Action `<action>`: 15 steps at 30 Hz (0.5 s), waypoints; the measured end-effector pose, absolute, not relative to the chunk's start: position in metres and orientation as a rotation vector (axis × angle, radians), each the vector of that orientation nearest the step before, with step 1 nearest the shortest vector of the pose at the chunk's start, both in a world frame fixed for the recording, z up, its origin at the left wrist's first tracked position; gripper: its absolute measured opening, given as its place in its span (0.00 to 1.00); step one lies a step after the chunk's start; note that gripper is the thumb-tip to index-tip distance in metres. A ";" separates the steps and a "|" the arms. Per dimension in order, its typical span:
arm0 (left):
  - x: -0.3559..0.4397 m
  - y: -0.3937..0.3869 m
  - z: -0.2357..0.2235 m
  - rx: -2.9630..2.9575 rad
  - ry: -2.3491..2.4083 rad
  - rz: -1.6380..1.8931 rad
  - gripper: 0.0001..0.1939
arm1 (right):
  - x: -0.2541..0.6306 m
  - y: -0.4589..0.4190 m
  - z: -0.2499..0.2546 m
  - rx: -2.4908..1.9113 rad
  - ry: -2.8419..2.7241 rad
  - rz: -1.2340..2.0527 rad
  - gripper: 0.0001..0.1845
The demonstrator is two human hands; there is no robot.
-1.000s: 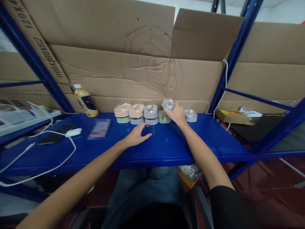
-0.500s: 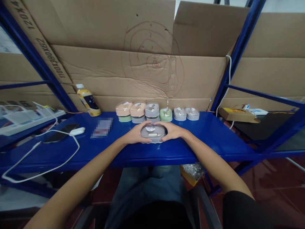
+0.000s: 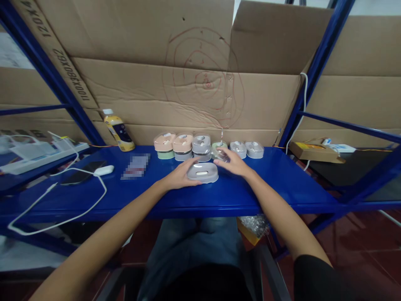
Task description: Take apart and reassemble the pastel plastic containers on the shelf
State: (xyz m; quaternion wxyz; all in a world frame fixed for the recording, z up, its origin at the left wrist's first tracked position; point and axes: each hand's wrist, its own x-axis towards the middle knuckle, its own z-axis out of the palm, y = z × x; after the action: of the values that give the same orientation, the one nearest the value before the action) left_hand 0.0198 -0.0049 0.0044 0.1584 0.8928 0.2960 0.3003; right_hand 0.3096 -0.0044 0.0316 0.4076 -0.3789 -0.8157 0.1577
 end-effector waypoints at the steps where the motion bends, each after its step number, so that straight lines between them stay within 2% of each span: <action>1: 0.020 -0.006 0.005 2.596 0.841 0.823 0.39 | 0.318 -0.001 0.034 -0.994 -1.977 0.401 0.30; 3: 0.021 -0.009 0.005 2.657 0.832 0.780 0.27 | 0.331 0.004 0.037 -1.056 -1.844 0.408 0.28; 5: 0.022 -0.010 0.006 2.680 0.840 0.792 0.22 | 0.335 0.007 0.038 -1.082 -1.780 0.419 0.28; 8: 0.021 -0.007 0.007 2.645 0.863 0.888 0.21 | 0.331 0.006 0.037 -1.086 -1.796 0.393 0.28; 13: 0.011 0.004 0.015 2.407 1.061 1.333 0.22 | 0.323 0.002 0.037 -1.077 -1.813 0.376 0.29; 15: 0.008 0.003 0.018 2.392 1.088 1.403 0.22 | 0.324 0.002 0.038 -1.074 -1.799 0.373 0.30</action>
State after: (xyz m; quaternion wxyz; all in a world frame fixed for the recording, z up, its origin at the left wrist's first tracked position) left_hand 0.0080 0.0033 0.0178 0.0813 0.8003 0.3640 0.4695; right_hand 0.3238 0.0024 0.0376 0.4853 -0.4411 -0.7392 0.1533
